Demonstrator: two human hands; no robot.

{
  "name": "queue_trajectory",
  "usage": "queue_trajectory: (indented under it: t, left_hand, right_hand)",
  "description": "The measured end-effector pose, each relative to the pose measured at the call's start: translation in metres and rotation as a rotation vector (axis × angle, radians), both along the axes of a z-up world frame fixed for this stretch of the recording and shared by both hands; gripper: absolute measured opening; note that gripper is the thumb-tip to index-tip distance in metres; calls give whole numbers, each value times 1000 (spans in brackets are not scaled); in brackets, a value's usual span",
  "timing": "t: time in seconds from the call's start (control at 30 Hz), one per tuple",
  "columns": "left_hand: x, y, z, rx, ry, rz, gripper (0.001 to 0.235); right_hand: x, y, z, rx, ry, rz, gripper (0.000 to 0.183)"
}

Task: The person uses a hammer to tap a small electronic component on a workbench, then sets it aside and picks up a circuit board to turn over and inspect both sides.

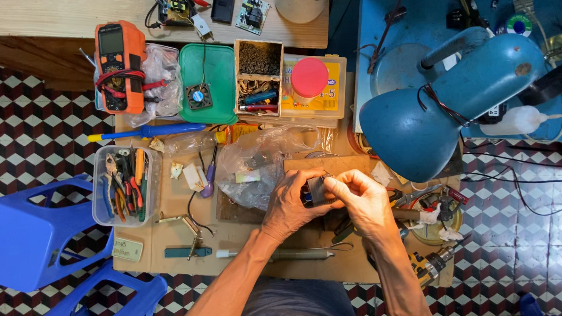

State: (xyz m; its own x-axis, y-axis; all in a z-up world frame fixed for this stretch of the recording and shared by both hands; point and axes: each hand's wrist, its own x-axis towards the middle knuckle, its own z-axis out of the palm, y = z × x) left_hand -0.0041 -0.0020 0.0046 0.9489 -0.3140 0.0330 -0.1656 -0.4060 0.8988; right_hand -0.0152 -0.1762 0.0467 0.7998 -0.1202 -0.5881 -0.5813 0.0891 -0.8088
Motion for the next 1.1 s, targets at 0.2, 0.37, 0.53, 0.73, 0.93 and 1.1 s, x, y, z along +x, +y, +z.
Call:
queue_trajectory:
  t: [0.2,0.37,0.53,0.73,0.93,1.1]
  left_hand:
    - [1,-1,1,-6,0,4,69]
    - [1,-2,0,39,49,12,69]
    - [2,-2,-2,19,-49,22,66]
    - [5,-4,-10,20,-107,-19,65]
    - [7,1,-8,29,-132,-83,71]
    - [3,-3,-11,-8,-72,-57,75]
  right_hand:
    - [-2,-6,-12,-25,-31,26,23]
    - [-3,-11,-28,-83,11,46,24]
    - [8,-12,-37,-185,52,97,31]
    - [-13,-42,-40,-201,57,91,39]
    - [-94,-82,-106,-1092,-202,451,33]
    - [-107,-98,-185,-1350,-244,877,44]
